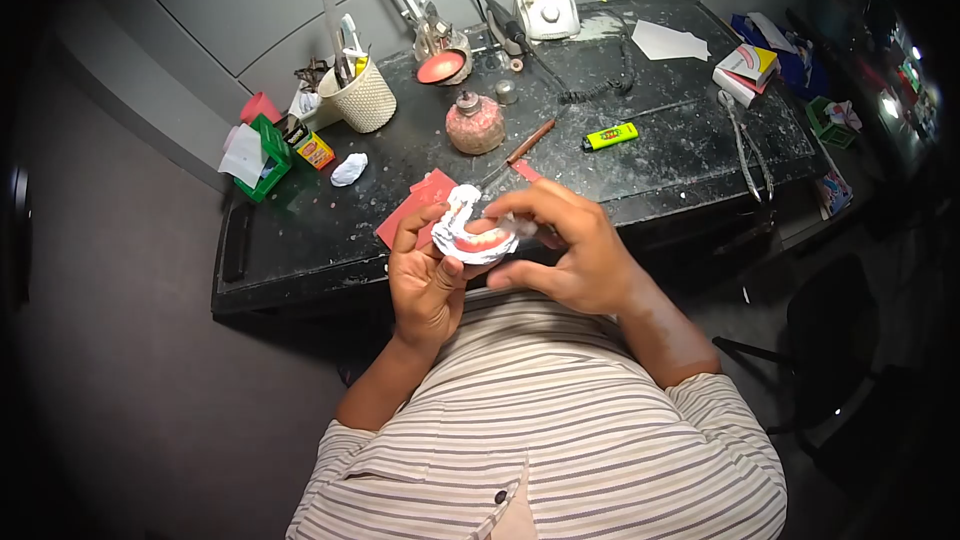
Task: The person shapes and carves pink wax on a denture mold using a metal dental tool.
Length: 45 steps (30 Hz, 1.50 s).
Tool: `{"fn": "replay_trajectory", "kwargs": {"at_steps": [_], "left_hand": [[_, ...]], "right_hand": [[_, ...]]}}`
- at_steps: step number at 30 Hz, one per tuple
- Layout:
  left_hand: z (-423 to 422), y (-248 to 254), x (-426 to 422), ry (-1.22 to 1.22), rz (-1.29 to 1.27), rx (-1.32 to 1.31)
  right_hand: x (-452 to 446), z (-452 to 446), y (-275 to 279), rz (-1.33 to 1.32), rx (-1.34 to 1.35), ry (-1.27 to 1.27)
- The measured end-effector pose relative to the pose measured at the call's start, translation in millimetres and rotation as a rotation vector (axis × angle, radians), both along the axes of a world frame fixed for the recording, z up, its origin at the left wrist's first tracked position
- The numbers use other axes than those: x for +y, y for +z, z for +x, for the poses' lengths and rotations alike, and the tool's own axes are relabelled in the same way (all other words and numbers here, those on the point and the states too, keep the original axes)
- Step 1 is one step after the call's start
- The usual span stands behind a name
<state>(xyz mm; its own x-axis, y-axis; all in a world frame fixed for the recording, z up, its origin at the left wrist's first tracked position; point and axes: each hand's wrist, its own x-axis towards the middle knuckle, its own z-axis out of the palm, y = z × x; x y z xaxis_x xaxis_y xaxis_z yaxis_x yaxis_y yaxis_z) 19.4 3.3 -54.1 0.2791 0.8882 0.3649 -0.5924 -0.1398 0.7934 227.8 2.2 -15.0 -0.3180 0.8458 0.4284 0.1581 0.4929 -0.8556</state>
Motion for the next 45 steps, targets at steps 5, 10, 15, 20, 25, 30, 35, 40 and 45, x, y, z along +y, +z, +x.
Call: {"fn": "replay_trajectory", "kwargs": {"at_steps": [5,10,15,20,25,30,35,40,45], "left_hand": [[-2.1,4.1,1.2,-0.060,-0.203,-0.059],[-7.5,5.6,2.5,-0.056,-0.156,0.025],[-21.1,9.4,-2.7,0.120,-0.032,0.495],[-15.4,5.5,9.5,0.309,0.633,0.723],[-19.5,10.6,-7.5,0.120,0.247,0.671],[-18.0,10.4,-3.0,0.301,0.364,0.714],[-18.3,9.5,7.4,0.367,0.635,0.706],[-17.9,8.8,6.5,0.361,0.651,0.704],[-19.1,11.2,2.7,0.299,0.506,0.745]], "right_hand": [[0.9,-10.4,-0.8,0.296,-0.218,-0.107],[0.1,-7.3,-8.6,0.303,-0.251,-0.068],[-1.6,1.3,-1.1,0.210,-0.183,-0.050],[0.9,3.2,-5.9,0.179,-0.081,0.093],[-2.9,-5.3,-3.6,0.156,-0.043,0.011],[-2.7,13.9,1.8,0.111,0.030,-0.112],[3.0,-18.8,-4.8,0.206,0.419,-0.355],[-4.4,8.0,-16.4,-0.203,0.462,0.186],[-10.2,-8.6,-5.7,-0.040,0.369,0.121]]}}
